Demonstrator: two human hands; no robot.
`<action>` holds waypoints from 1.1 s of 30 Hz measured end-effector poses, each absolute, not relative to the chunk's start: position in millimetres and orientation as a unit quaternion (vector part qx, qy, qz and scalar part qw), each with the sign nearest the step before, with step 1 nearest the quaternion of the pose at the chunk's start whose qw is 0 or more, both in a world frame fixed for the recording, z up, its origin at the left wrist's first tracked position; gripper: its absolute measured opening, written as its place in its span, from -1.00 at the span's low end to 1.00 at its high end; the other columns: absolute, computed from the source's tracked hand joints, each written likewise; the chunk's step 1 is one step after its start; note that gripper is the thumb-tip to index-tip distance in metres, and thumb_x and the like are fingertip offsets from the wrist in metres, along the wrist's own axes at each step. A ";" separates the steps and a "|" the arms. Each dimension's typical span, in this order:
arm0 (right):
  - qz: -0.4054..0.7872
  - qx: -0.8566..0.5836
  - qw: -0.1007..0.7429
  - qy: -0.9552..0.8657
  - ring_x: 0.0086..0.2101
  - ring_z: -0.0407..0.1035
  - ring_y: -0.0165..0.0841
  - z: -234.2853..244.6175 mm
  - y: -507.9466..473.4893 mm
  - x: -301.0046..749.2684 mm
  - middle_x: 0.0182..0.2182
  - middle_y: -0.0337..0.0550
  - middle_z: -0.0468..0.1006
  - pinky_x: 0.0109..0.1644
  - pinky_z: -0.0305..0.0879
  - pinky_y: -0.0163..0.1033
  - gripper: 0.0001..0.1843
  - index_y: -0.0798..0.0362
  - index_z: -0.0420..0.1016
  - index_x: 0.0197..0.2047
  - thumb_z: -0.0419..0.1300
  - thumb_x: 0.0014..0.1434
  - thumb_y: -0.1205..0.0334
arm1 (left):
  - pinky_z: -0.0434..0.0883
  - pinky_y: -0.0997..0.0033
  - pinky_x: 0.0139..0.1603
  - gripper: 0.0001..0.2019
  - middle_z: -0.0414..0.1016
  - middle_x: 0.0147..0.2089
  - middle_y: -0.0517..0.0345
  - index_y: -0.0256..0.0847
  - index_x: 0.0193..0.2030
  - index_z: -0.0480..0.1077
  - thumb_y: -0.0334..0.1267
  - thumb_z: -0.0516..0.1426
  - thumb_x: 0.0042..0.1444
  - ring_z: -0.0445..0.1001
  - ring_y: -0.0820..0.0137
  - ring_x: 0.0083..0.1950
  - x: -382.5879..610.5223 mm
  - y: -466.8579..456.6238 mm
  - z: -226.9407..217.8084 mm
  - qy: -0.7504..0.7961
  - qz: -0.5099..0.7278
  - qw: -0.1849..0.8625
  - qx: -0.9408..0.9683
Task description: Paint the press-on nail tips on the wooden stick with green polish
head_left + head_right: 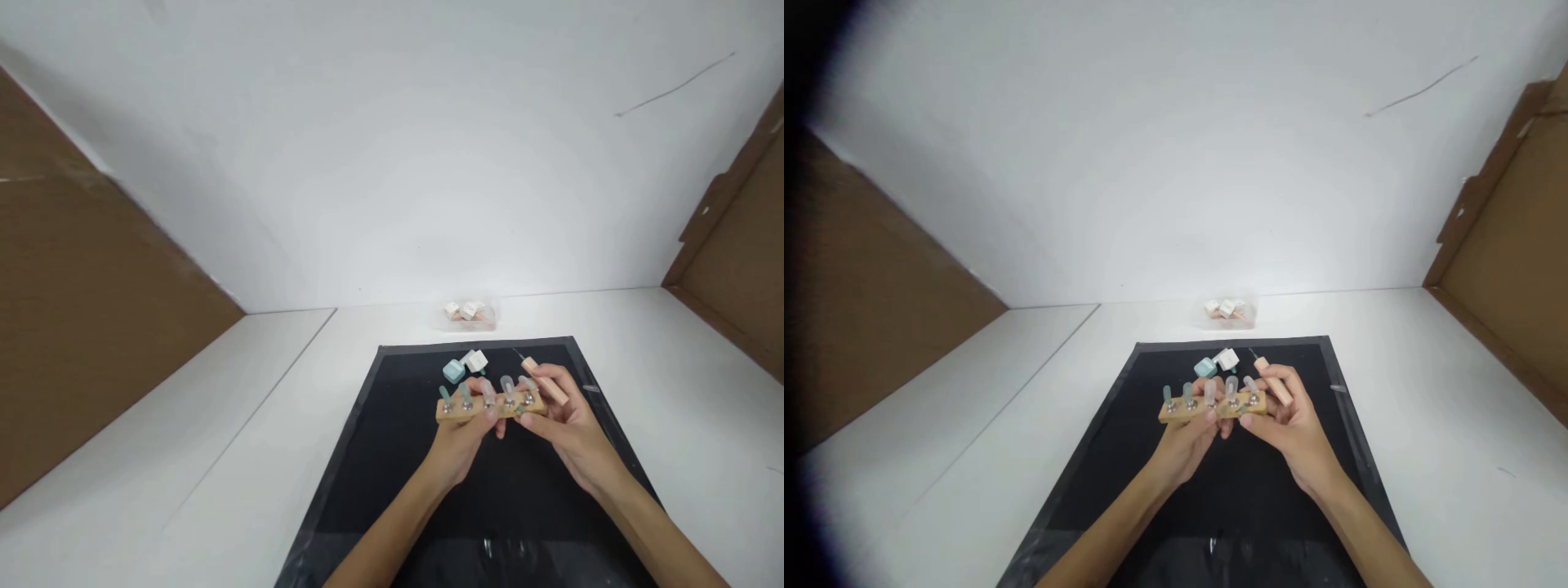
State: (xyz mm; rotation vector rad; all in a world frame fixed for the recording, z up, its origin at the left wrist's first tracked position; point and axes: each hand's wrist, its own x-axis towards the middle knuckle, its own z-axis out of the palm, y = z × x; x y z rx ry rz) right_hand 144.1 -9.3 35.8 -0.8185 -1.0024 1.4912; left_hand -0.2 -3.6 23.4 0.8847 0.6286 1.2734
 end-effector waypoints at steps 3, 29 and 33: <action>0.622 -0.348 0.508 -0.483 -0.19 0.45 -0.28 36.2 -5.5 153.0 -0.22 -0.22 0.51 -0.14 0.45 -0.15 -0.51 -0.16 0.42 -0.19 0.47 -0.22 0.22 | 0.25 0.55 -0.62 -0.57 0.20 -0.46 0.35 -0.16 -0.42 0.21 0.01 0.33 -0.21 0.24 0.60 -0.59 -10.3 -1.8 23.5 0.284 0.575 0.662 0.387; 0.347 -0.367 0.488 -0.712 -0.67 0.27 -0.42 33.6 -24.5 141.9 -0.65 -0.31 0.36 -0.60 0.19 -0.35 -0.87 -0.05 0.40 -0.17 0.06 0.27 0.18 | 0.33 0.45 -0.49 -0.83 0.30 -0.44 0.26 -0.12 -0.45 0.22 -0.45 0.13 -0.03 0.37 0.46 -0.48 -38.4 0.2 19.8 0.371 0.592 0.203 0.687; 0.288 -0.355 0.481 -0.748 -0.65 0.29 -0.49 44.5 -21.2 138.2 -0.62 -0.34 0.38 -0.59 0.22 -0.43 -0.91 -0.04 0.36 -0.18 0.05 0.26 0.27 | 0.34 0.47 -0.51 -0.85 0.29 -0.42 0.26 -0.12 -0.40 0.21 -0.41 0.13 0.02 0.38 0.47 -0.47 -38.7 1.1 18.3 0.354 0.596 0.179 0.698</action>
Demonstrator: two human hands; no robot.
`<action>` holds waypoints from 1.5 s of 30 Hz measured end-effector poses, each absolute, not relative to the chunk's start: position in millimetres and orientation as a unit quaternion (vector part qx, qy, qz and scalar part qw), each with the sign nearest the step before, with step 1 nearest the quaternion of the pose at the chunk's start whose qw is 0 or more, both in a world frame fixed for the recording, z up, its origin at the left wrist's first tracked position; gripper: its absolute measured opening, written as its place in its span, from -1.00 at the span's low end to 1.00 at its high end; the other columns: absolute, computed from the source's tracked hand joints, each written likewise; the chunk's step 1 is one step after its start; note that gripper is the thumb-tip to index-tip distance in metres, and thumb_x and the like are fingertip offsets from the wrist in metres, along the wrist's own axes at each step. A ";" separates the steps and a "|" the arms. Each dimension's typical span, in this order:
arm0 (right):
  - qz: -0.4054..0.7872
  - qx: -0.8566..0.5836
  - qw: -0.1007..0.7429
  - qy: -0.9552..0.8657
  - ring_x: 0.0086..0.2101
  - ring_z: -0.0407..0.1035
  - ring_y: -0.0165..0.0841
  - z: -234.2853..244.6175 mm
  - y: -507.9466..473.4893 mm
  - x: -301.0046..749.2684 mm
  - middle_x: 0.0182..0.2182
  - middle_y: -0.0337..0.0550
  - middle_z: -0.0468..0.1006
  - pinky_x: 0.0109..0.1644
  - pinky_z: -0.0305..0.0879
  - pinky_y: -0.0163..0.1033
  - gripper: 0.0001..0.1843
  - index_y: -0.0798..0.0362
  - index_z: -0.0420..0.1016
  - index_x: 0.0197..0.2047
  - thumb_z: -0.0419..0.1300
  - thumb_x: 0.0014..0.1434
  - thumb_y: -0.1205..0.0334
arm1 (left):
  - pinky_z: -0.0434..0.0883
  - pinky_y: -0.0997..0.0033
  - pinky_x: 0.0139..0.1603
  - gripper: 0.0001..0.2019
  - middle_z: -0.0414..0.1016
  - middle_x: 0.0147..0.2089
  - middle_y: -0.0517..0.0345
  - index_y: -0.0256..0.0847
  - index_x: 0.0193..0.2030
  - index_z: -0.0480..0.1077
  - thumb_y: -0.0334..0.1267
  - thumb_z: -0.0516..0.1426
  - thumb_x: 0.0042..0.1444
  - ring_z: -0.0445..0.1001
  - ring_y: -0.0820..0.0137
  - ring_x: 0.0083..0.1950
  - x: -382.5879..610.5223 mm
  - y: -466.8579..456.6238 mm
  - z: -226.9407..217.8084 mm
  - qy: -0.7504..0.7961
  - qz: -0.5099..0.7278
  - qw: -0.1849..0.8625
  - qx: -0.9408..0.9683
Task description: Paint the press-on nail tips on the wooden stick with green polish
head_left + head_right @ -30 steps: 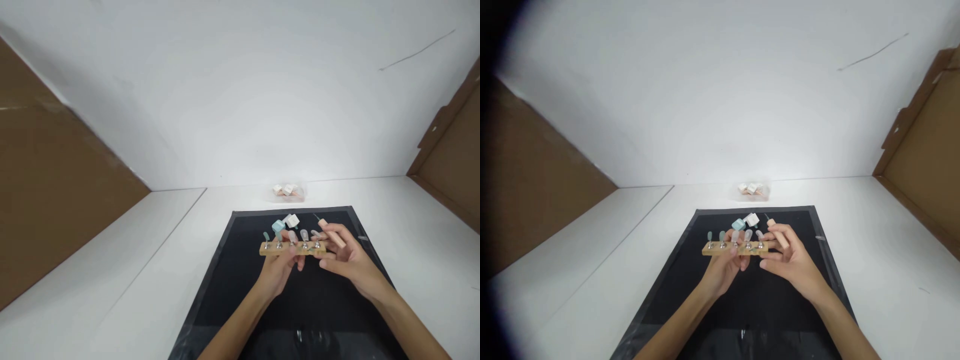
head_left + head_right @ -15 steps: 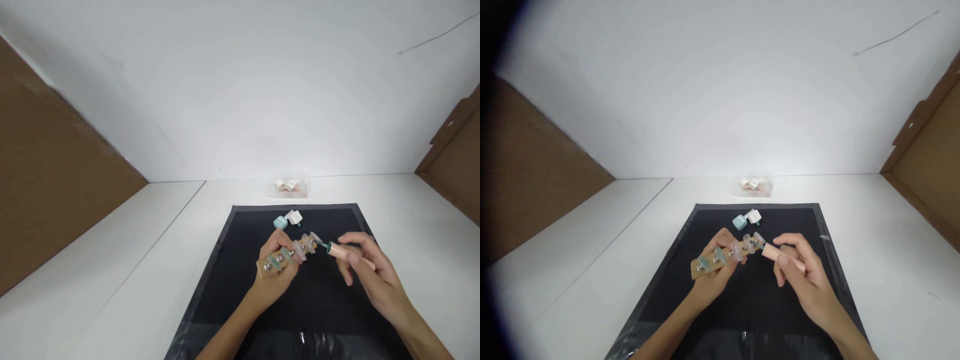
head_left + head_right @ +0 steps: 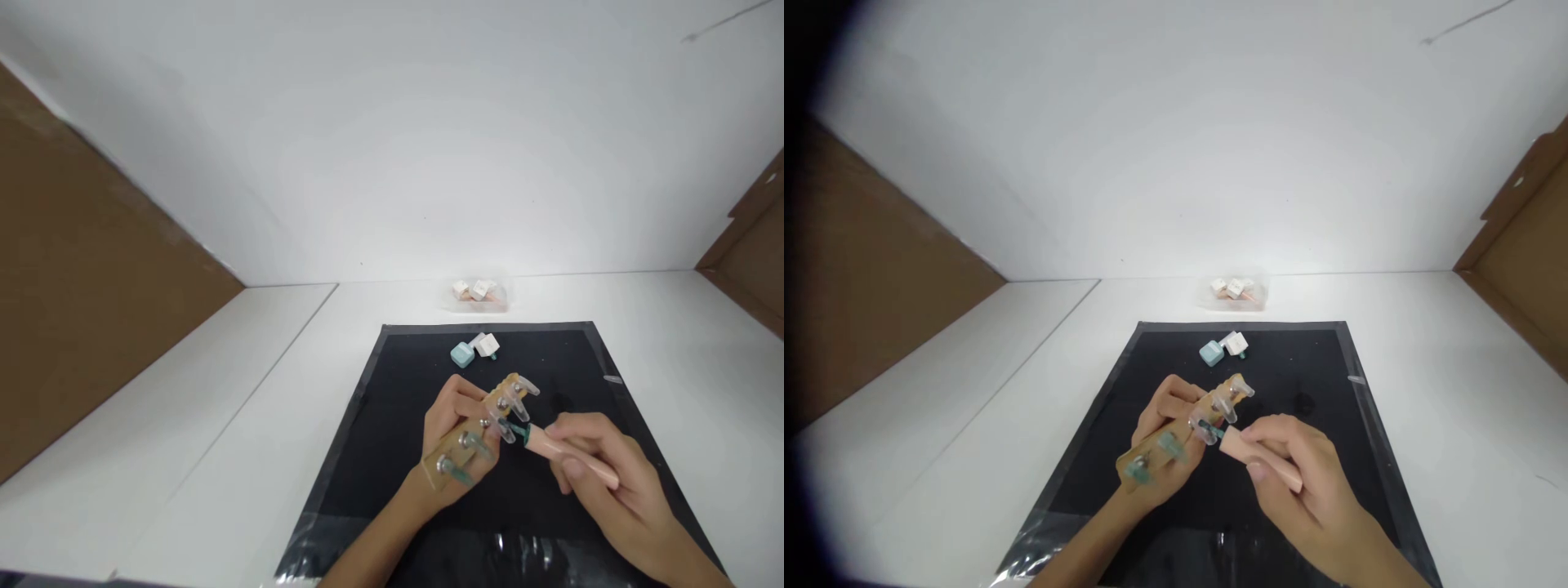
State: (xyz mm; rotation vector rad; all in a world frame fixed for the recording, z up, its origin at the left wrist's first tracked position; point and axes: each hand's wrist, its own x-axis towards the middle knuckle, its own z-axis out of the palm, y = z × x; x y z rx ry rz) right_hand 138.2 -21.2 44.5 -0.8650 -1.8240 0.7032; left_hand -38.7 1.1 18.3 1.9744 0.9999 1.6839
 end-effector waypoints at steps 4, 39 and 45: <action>0.258 -0.348 0.475 -0.766 -0.68 0.22 -0.53 49.5 -18.8 137.8 -0.61 -0.34 0.39 -0.64 0.13 -0.46 -0.90 -0.01 0.33 -0.28 0.02 0.26 0.28 | 0.36 0.45 -0.48 -0.87 0.29 -0.42 0.25 -0.12 -0.40 0.21 -0.35 0.13 0.07 0.39 0.45 -0.46 -37.8 2.3 13.7 0.353 0.600 0.180 0.695; 0.260 -0.302 0.508 -0.764 -0.60 0.23 -0.45 51.1 -12.3 145.8 -0.61 -0.27 0.41 -0.60 0.14 -0.39 -0.79 0.04 0.44 -0.27 0.08 0.08 0.49 | 0.36 0.52 -0.51 -0.89 0.33 -0.43 0.25 -0.13 -0.38 0.24 -0.35 0.14 0.04 0.38 0.49 -0.47 -33.6 6.6 2.3 0.325 0.575 0.150 0.736; 0.224 -0.307 0.539 -0.752 -0.55 0.25 -0.38 51.3 -10.6 150.2 -0.62 -0.24 0.41 -0.56 0.21 -0.32 -0.77 0.03 0.44 -0.28 0.10 0.03 0.51 | 0.32 0.54 -0.52 -0.88 0.34 -0.44 0.25 -0.13 -0.37 0.24 -0.37 0.15 0.02 0.38 0.49 -0.46 -34.0 7.4 1.2 0.326 0.558 0.166 0.745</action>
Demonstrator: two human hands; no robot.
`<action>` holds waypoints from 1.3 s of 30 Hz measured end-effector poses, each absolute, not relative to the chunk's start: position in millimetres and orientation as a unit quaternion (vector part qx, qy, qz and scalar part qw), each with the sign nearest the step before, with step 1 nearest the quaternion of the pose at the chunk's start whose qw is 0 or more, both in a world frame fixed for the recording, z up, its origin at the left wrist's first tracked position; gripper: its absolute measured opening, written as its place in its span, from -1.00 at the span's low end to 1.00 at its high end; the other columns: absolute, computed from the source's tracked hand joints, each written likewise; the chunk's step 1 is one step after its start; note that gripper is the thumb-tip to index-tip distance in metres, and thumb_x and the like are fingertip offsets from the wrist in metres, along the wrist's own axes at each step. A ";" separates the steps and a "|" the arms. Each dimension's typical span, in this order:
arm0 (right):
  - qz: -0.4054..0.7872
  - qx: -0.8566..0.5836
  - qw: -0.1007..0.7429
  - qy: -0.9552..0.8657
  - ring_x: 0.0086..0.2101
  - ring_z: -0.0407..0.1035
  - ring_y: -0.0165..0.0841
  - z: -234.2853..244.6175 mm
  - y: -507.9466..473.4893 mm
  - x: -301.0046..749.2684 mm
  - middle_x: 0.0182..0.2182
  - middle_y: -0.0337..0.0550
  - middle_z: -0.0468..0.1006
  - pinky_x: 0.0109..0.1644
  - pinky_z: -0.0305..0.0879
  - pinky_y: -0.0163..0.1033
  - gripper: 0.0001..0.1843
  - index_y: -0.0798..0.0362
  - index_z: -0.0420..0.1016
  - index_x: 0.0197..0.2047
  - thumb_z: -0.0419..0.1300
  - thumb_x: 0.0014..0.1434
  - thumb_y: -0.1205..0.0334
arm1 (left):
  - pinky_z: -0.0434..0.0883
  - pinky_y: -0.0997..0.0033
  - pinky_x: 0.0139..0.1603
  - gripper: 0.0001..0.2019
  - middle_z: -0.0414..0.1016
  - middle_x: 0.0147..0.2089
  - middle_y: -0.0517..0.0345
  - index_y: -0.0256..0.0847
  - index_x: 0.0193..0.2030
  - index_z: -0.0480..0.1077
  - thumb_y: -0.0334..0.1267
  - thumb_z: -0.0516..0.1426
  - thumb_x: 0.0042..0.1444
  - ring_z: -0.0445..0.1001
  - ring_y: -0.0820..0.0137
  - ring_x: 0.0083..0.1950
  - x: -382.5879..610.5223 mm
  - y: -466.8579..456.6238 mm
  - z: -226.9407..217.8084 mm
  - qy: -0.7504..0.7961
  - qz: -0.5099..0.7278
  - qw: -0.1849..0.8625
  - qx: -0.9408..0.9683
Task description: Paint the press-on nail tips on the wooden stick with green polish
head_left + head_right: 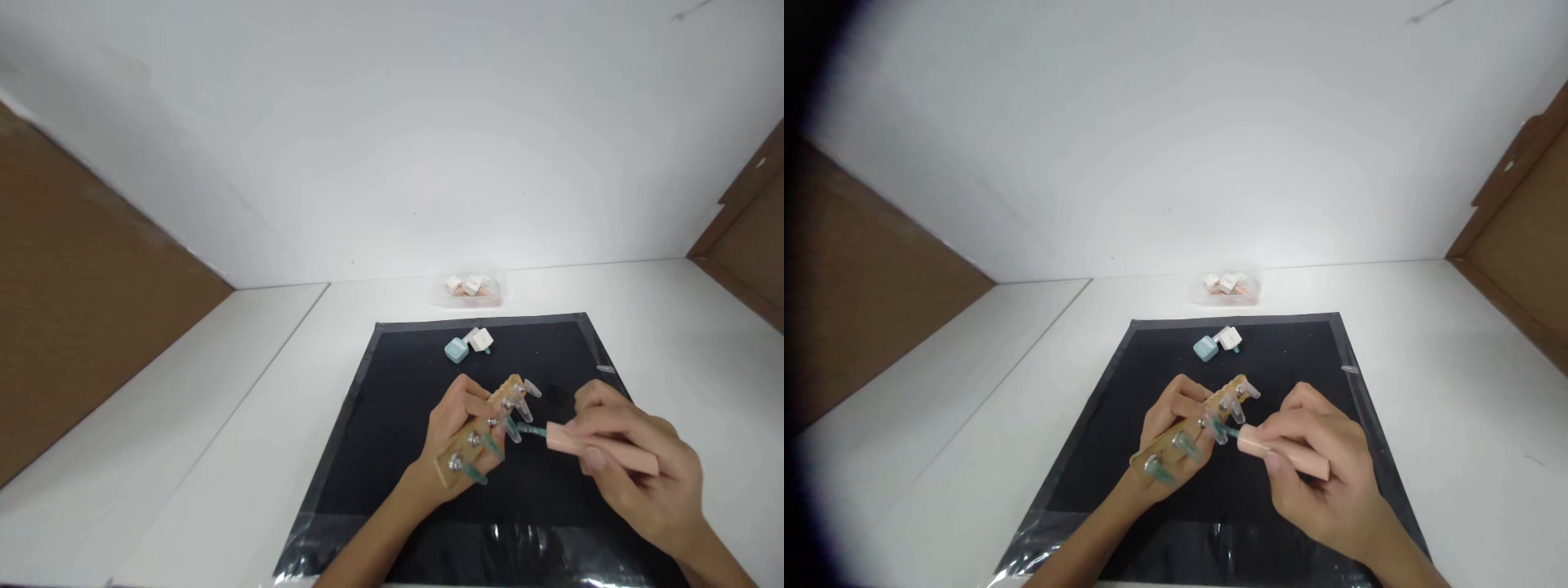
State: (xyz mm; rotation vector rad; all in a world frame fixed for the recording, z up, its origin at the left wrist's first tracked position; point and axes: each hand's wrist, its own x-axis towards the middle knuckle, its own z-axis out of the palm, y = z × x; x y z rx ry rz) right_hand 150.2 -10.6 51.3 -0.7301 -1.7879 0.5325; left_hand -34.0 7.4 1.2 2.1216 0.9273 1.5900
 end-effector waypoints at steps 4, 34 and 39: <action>0.194 -0.306 0.508 -0.781 -0.56 0.27 -0.38 55.6 -9.0 146.4 -0.60 -0.23 0.44 -0.59 0.20 -0.33 -0.74 0.03 0.44 -0.25 0.10 0.02 0.53 | 0.32 0.55 -0.52 -0.88 0.34 -0.43 0.25 -0.13 -0.37 0.24 -0.38 0.15 0.03 0.37 0.49 -0.45 -34.4 8.3 0.6 0.329 0.552 0.164 0.748; 0.138 -0.294 0.498 -0.804 -0.61 0.16 -0.41 59.3 -4.9 149.2 -0.69 -0.31 0.29 -0.55 0.17 -0.27 -0.75 0.02 0.38 -0.41 0.04 -0.04 0.56 | 0.31 0.50 -0.47 -0.90 0.32 -0.42 0.24 -0.13 -0.31 0.25 -0.36 0.13 0.07 0.38 0.47 -0.43 -33.4 7.8 1.2 0.312 0.511 0.194 0.777; 0.142 -0.302 0.504 -0.797 -0.59 0.19 -0.40 56.5 -5.3 148.7 -0.66 -0.30 0.34 -0.52 0.19 -0.26 -0.76 0.03 0.40 -0.32 0.06 0.02 0.54 | 0.30 0.50 -0.46 -0.89 0.31 -0.42 0.23 -0.14 -0.29 0.25 -0.32 0.13 0.07 0.35 0.45 -0.42 -35.8 8.6 -2.6 0.302 0.506 0.196 0.784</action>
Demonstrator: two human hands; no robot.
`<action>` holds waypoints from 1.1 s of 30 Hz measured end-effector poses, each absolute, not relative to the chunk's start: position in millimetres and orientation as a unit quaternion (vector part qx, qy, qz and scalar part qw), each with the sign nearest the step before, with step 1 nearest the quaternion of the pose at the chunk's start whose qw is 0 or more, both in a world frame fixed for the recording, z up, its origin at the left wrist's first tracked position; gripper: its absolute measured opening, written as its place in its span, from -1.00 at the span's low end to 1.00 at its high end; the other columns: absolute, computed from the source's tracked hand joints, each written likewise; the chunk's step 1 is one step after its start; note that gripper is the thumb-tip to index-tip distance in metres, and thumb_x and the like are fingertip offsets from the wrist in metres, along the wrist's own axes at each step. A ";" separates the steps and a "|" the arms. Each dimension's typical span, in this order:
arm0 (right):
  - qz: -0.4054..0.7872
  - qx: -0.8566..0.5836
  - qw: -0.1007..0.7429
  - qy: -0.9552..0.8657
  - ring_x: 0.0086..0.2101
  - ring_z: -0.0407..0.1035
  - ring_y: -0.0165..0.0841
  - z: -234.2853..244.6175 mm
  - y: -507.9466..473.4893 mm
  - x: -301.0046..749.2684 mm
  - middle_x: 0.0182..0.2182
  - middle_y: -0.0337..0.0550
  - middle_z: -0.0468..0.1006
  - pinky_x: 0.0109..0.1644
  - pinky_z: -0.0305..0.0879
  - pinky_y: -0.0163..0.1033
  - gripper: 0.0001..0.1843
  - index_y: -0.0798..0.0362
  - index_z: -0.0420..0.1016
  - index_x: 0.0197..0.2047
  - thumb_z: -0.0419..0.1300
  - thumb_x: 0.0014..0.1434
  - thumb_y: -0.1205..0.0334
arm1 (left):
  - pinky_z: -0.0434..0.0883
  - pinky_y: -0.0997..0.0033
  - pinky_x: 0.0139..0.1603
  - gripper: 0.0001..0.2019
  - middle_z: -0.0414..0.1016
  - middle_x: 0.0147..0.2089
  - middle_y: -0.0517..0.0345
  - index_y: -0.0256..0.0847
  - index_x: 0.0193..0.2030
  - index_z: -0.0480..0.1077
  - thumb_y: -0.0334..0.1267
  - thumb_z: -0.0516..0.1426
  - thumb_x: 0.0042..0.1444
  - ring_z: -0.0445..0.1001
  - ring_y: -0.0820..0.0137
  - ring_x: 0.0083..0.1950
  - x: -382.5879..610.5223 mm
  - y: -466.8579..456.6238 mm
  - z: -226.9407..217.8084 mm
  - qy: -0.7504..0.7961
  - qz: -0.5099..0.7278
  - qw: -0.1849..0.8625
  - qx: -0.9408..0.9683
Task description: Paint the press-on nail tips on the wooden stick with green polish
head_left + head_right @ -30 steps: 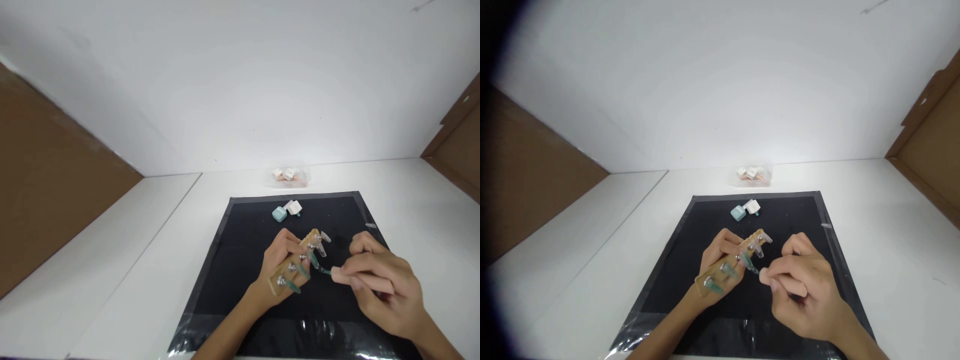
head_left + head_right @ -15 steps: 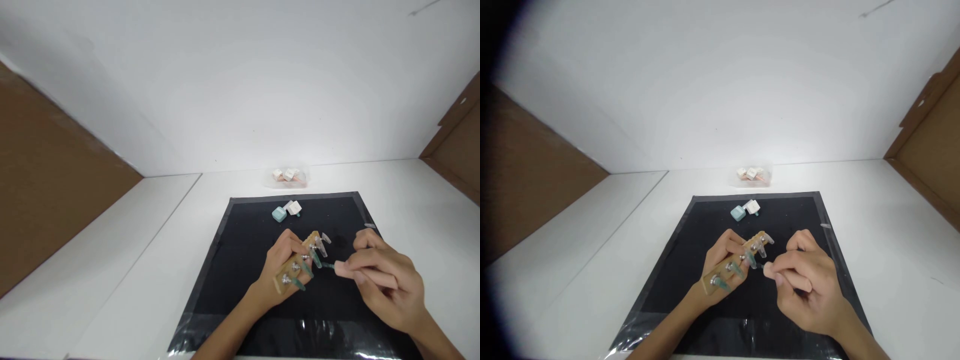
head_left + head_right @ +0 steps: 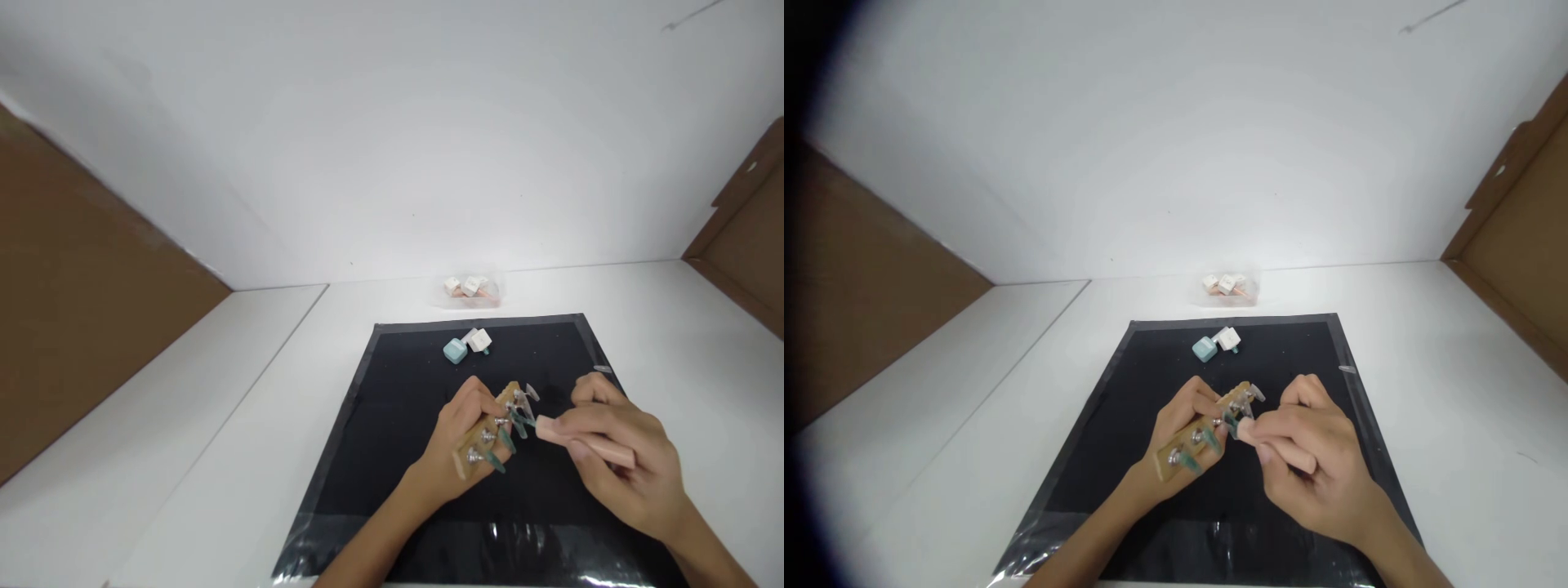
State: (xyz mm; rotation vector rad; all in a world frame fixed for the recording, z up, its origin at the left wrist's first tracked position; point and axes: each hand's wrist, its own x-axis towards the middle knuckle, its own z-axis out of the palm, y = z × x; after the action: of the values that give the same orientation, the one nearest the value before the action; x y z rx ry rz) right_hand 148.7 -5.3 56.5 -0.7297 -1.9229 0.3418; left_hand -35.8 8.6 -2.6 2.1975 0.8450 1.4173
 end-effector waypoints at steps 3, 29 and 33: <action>0.139 -0.305 0.481 -0.810 -0.59 0.21 -0.40 56.9 -4.9 147.6 -0.66 -0.31 0.33 -0.52 0.17 -0.27 -0.76 0.04 0.43 -0.34 0.07 0.01 0.54 | 0.30 0.49 -0.47 -0.89 0.32 -0.43 0.23 -0.13 -0.29 0.24 -0.35 0.12 0.06 0.34 0.44 -0.43 -35.8 9.0 -1.8 0.306 0.497 0.183 0.791; 0.237 -0.335 0.491 -0.769 -0.57 0.21 -0.41 50.9 -6.3 151.9 -0.66 -0.30 0.32 -0.53 0.17 -0.31 -0.81 0.02 0.41 -0.45 0.08 0.08 0.48 | 0.29 0.54 -0.50 -0.89 0.30 -0.42 0.25 -0.14 -0.30 0.25 -0.40 0.12 0.06 0.35 0.50 -0.45 -32.1 4.2 -2.6 0.307 0.529 0.190 0.768; 0.255 -0.339 0.525 -0.738 -0.52 0.23 -0.40 46.8 -6.9 152.0 -0.59 -0.27 0.39 -0.50 0.20 -0.31 -0.83 0.00 0.44 -0.37 0.09 0.12 0.44 | 0.31 0.54 -0.49 -0.90 0.30 -0.44 0.26 -0.15 -0.34 0.25 -0.38 0.12 0.06 0.34 0.51 -0.46 -32.5 2.6 -2.3 0.305 0.538 0.186 0.764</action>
State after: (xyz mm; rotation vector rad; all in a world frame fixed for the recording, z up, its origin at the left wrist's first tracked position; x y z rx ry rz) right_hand 152.0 -6.9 46.8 -0.8105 -1.7642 0.6109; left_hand -32.5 2.6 -2.3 2.1507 0.8600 1.5142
